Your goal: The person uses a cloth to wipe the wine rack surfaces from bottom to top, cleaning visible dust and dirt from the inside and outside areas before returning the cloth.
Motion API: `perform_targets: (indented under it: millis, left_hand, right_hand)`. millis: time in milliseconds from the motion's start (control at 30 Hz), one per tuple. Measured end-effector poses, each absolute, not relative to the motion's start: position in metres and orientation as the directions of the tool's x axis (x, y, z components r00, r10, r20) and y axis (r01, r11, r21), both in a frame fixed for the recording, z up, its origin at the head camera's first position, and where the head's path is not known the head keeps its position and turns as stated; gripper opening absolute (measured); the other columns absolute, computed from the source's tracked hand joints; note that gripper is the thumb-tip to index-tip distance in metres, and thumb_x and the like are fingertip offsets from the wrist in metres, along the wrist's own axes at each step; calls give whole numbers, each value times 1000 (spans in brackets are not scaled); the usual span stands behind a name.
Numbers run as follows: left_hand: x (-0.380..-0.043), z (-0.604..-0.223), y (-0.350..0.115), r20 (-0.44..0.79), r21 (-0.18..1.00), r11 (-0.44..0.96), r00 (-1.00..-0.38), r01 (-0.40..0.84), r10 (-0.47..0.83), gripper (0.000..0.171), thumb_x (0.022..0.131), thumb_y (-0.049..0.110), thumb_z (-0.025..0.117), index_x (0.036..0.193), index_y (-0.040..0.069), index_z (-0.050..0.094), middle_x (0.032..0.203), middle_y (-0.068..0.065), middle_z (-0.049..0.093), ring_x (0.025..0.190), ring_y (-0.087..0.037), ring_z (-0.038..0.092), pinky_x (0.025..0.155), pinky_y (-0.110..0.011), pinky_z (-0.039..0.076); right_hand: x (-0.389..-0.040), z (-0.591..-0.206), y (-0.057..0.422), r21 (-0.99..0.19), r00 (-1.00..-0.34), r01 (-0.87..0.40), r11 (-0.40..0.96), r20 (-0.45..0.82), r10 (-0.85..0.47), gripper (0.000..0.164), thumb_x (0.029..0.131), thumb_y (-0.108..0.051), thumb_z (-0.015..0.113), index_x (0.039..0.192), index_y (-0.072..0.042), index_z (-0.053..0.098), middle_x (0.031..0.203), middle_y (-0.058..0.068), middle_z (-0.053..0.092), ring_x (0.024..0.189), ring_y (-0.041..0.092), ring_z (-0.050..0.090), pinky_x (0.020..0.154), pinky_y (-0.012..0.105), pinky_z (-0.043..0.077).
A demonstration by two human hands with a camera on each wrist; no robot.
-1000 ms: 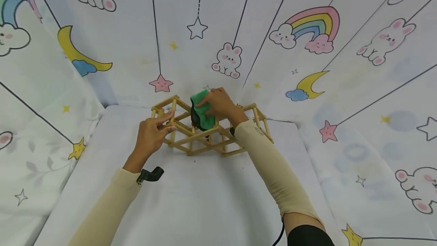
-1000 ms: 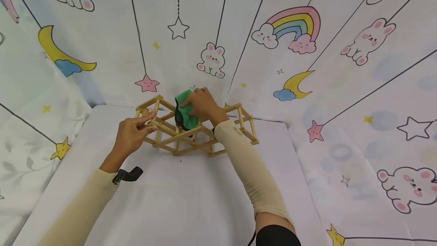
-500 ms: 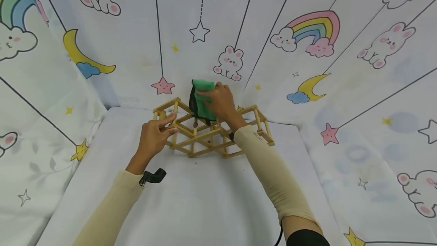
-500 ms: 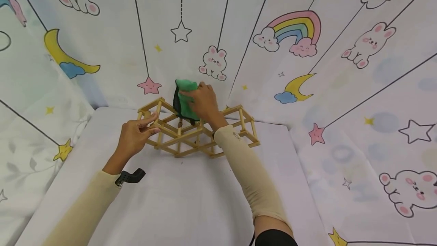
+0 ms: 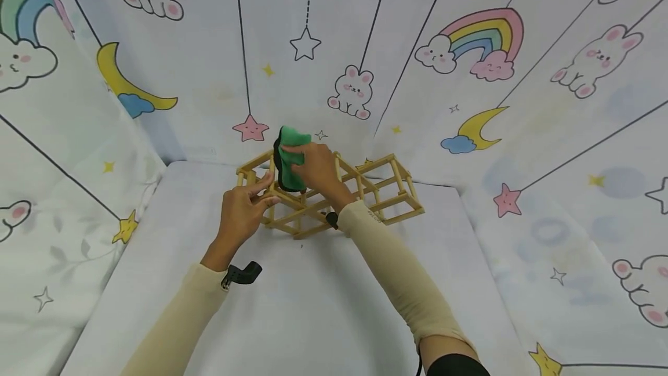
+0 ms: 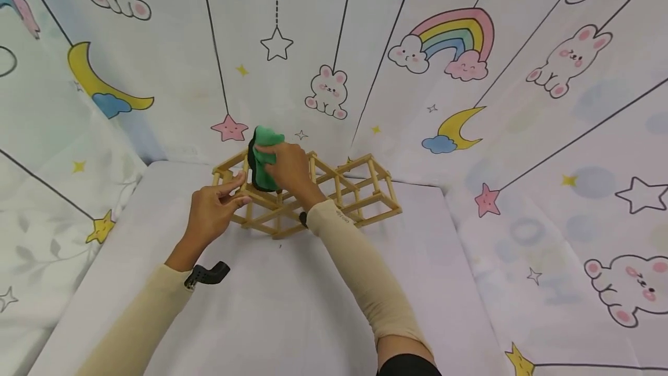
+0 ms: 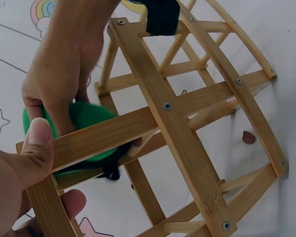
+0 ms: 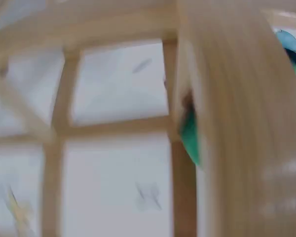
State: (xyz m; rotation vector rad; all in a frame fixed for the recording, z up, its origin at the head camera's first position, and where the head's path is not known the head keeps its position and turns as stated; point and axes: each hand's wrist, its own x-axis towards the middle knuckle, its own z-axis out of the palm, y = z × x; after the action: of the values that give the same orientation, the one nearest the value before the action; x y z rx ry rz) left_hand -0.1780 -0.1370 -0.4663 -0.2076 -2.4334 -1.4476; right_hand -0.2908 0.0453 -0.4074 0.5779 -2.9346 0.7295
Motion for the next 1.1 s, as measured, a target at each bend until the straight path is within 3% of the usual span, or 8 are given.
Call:
perform_targets:
  millis: [133, 300, 433, 633, 767, 900, 1000, 1100]
  left_hand:
    - [-177, -465, -136, 328, 825, 495, -944, 274, -26, 58, 89, 19, 86, 142, 13, 66, 143, -3, 66, 56, -11, 59, 45, -23, 35]
    - [-177, -465, -135, 322, 824, 500, -947, 267, -24, 59, 88, 20, 87, 143, 14, 65, 143, -3, 66, 52, -7, 52, 44, -24, 35]
    - [-177, -465, -135, 327, 818, 509, -944, 269, -27, 59, 88, 20, 87, 143, 15, 65, 142, -3, 67, 49, -8, 46, 43, -25, 34]
    - [-178, -464, -136, 336, 811, 514, -942, 278, -22, 59, 88, 20, 87, 142, 13, 66, 141, -4, 67, 51, -9, 50, 43, -25, 34]
    - [-178, -464, -137, 333, 813, 520, -942, 264, -43, 58, 88, 19, 87, 142, 14, 67, 141, -3, 67, 55, -11, 55, 44, -24, 35]
    - [-179, -466, -137, 335, 812, 522, -941, 262, -48, 58, 88, 20, 87, 142, 15, 66, 141, -2, 67, 56, -11, 57, 45, -24, 36]
    - [-179, -467, -135, 345, 811, 519, -937, 272, -49, 58, 88, 21, 87, 142, 15, 66, 142, -2, 67, 60, -13, 64, 45, -24, 36]
    - [-178, -467, -134, 360, 807, 517, -932, 285, -49, 59, 88, 21, 87, 142, 13, 66, 142, -3, 66, 66, -20, 72, 46, -22, 38]
  right_hand:
    - [-288, -391, 54, -416, -937, -324, 850, 17, -348, 46, 90, -14, 85, 129, -36, 77, 137, 9, 74, 89, 18, 69, 68, 28, 58]
    - [-287, -386, 54, -659, -962, -270, 702, 150, -230, 46, 91, -16, 87, 130, -38, 77, 144, 11, 69, 120, 29, 72, 90, 42, 65]
    - [-285, -404, 46, -702, -969, -246, 668, 156, -193, 46, 93, -22, 86, 134, -39, 73, 144, 11, 69, 120, 28, 73, 91, 39, 64]
    - [-283, -395, 54, -508, -967, -184, 841, -58, -247, 43, 89, -15, 85, 129, -30, 78, 147, 9, 68, 121, 26, 68, 89, 35, 64]
    - [-282, -391, 60, -538, -975, -203, 818, 31, -222, 45, 92, -15, 85, 133, -31, 76, 148, 10, 67, 124, 27, 68, 90, 38, 64]
    - [-282, -409, 57, -505, -974, -227, 833, 94, -208, 45, 95, -17, 83, 137, -29, 73, 143, 10, 70, 109, 26, 75, 79, 36, 64]
    - [-284, -412, 58, -414, -962, -244, 877, -8, -271, 40, 93, -15, 83, 132, -21, 76, 138, 7, 74, 108, 26, 74, 81, 35, 64]
    - [-287, -396, 63, -394, -924, -273, 877, -145, -353, 35, 90, -12, 83, 124, -19, 81, 138, 6, 74, 116, 24, 70, 92, 34, 61]
